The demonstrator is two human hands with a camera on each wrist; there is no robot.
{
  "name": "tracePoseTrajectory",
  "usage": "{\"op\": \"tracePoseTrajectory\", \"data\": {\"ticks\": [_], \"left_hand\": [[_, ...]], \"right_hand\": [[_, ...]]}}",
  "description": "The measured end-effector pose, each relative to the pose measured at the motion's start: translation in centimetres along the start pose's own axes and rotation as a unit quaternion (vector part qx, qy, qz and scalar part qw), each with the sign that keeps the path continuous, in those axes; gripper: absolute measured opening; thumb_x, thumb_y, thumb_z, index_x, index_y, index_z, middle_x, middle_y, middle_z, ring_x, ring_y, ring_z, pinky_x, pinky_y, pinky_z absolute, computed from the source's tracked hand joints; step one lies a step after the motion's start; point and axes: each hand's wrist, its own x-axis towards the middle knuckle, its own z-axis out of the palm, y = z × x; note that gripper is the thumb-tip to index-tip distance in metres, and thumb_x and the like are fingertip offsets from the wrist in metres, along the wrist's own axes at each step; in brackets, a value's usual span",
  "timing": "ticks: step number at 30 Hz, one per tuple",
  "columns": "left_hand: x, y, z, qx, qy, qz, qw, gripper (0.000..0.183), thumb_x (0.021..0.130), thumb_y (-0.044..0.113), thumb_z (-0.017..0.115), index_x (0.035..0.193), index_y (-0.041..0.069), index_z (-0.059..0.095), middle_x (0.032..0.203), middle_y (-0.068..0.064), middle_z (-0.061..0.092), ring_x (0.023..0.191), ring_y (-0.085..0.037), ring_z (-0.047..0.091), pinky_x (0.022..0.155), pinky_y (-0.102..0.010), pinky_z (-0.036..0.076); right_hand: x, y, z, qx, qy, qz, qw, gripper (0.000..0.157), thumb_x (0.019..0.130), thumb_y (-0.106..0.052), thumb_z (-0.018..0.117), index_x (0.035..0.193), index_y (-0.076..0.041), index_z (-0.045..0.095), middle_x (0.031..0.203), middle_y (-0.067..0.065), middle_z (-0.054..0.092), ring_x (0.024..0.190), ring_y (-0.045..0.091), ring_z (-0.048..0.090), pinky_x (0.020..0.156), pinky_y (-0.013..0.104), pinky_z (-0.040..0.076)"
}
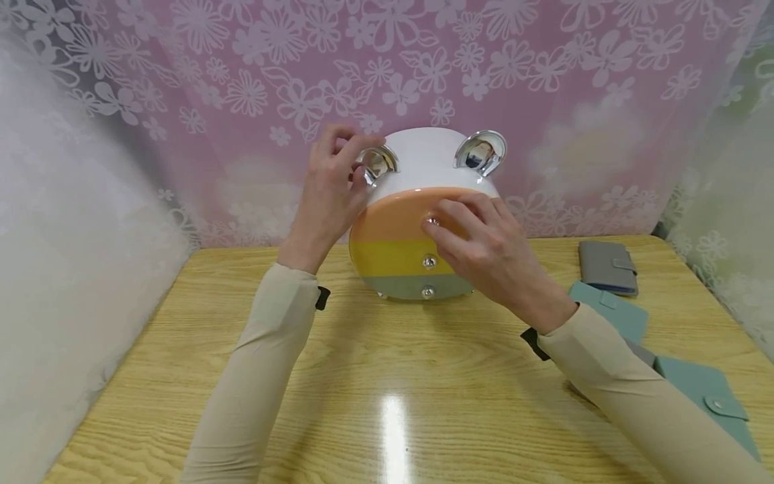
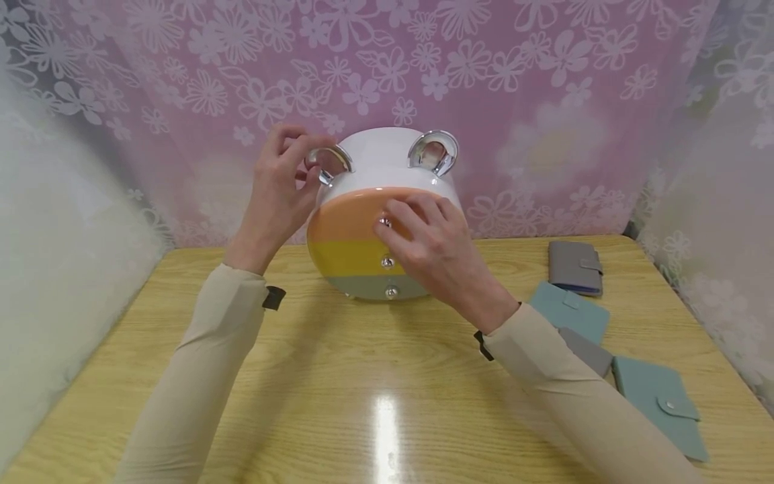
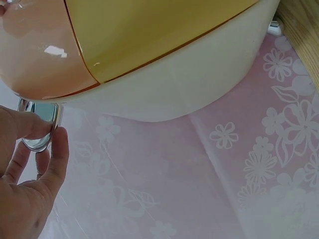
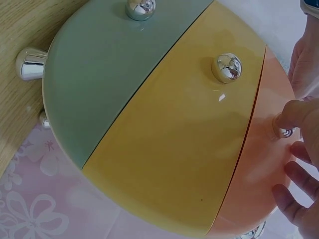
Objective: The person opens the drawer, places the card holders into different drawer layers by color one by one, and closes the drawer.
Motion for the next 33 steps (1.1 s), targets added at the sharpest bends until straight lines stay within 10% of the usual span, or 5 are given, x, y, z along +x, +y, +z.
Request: {"op": "tracePoseTrajectory", "data": {"ticks": [18,33], "left_hand": [[0.0,0.0,0.3,0.001,0.010,-0.001,1.0000,0.041,0.090,-0.010,0.051,0.121,0.009,0.070,0.117,-0.017,0.051,0.095,-0.029,0.055,0.081,-0.031,0.053],[-0.3,0.0,0.4,0.011,0.025,0.026,0.9993,0.039,0.092,-0.008,0.052,0.122,0.012,0.068,0.118,-0.016,0.051,0.094,-0.029,0.056,0.090,-0.037,0.049]], "right_hand": [[-1.0,-0.1,0.1,0.027,0.052,-0.026,0.998,0.030,0.088,-0.013,0.076,0.118,-0.009,0.075,0.117,0.017,0.069,0.100,0.040,0.061,0.093,0.052,0.053],[-3.1,-1.2,0.9,0.009,0.047,-0.089,0.995,0.020,0.100,-0.020,0.061,0.111,-0.008,0.073,0.114,0.018,0.070,0.093,0.038,0.063,0.069,0.046,0.053]]}}
